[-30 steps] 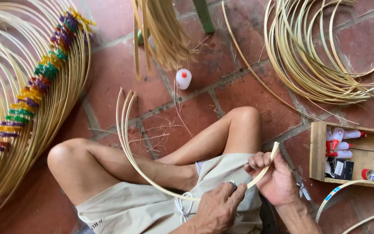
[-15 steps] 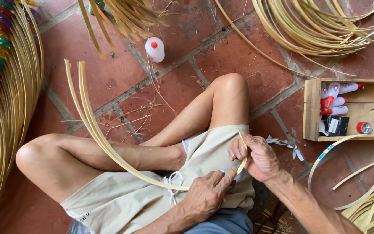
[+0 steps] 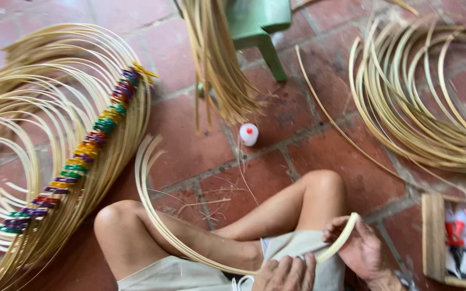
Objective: The person sits cross-legged on a tiled floor and repeatedly picks up thin bamboo strips, applies glue to the ends, and joins them to a growing bundle. The person handles the strips by hand and uses a small glue bottle, working continuously on the same craft.
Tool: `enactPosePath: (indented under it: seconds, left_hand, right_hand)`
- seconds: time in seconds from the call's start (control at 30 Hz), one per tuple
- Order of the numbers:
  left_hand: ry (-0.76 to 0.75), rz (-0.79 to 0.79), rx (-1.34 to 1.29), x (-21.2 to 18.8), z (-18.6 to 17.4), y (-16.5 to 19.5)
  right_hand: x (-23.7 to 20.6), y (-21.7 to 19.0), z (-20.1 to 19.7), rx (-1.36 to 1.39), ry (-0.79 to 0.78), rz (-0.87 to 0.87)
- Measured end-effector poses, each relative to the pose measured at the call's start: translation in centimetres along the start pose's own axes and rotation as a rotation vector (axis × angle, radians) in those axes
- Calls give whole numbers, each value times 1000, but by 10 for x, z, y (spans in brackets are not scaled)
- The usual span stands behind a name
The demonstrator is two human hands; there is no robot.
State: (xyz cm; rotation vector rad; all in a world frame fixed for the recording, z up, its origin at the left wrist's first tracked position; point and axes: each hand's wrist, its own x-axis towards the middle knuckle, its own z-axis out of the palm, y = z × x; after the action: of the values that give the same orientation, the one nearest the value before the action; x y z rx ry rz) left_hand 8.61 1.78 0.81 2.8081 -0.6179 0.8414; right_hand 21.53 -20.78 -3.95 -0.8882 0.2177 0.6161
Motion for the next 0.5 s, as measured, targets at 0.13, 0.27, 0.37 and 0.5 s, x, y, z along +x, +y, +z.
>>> enactPosePath:
  seconds: [0.13, 0.27, 0.37, 0.5]
  left_hand:
    - [-29, 126, 239, 22, -5, -45]
    - [-317, 364, 393, 72, -8, -158]
    - [-684, 522, 610, 132, -2, -271]
    - [-757, 535, 664, 199, -1, -366]
  right_hand:
    - [36, -12, -44, -269, 118, -95]
    - [87, -27, -76, -748, 419, -328]
    - [113, -57, -90, -1247, 591, -549]
    - [150, -110, -94, -1851, 616, -841]
